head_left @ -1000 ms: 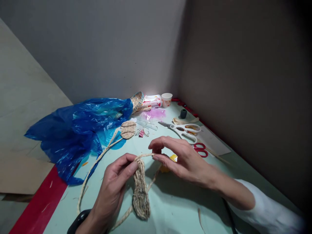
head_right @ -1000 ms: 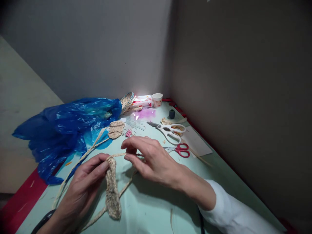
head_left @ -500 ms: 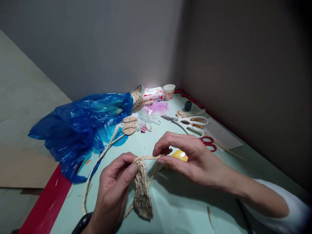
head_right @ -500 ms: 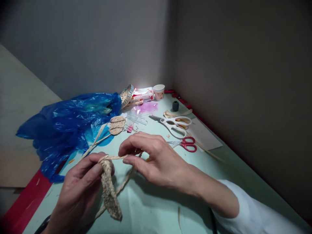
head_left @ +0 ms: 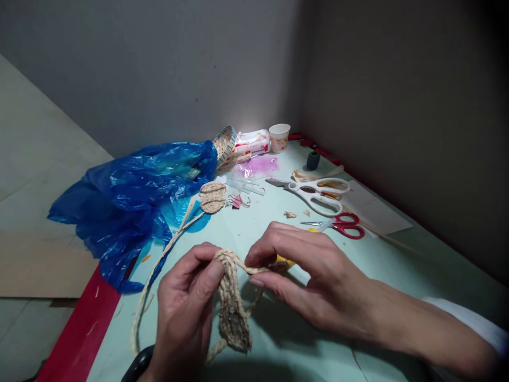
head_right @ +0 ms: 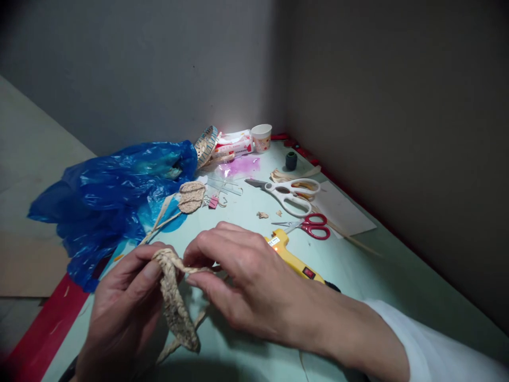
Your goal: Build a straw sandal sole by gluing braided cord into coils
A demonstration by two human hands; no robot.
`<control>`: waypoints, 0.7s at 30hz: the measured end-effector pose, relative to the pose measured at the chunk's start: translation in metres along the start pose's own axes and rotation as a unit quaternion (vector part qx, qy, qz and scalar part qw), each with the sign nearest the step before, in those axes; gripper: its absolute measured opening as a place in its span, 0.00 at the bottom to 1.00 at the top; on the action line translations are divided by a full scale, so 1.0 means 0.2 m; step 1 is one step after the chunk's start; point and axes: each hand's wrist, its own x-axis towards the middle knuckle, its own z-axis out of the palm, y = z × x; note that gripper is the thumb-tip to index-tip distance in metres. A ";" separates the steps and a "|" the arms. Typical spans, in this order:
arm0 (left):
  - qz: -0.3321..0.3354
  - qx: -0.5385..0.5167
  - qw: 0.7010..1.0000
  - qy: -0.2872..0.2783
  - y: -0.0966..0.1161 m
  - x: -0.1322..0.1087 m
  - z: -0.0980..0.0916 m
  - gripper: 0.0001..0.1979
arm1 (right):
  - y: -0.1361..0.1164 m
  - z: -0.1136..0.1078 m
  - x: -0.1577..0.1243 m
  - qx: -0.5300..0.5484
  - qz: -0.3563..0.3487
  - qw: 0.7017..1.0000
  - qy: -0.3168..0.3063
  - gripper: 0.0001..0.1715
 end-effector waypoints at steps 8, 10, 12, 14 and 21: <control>-0.002 -0.004 1.000 0.007 -0.03 0.00 -0.02 0.06 | -0.01 0.02 -0.01 0.016 0.050 0.999 0.003 0.03; 0.005 0.004 1.000 0.014 -0.03 0.00 -0.01 0.06 | 0.00 0.02 -0.01 0.029 0.073 0.997 0.008 0.03; 0.014 0.015 1.000 0.023 -0.03 0.00 -0.01 0.07 | 0.00 0.01 -0.01 0.030 0.087 0.996 0.012 0.03; 0.026 0.016 0.999 0.023 -0.03 0.00 0.00 0.07 | 0.01 0.00 -0.01 0.024 0.092 0.995 0.008 0.03; 0.044 0.032 0.998 0.035 -0.05 0.03 -0.01 0.10 | 0.03 -0.04 0.04 0.028 0.108 0.994 0.008 0.03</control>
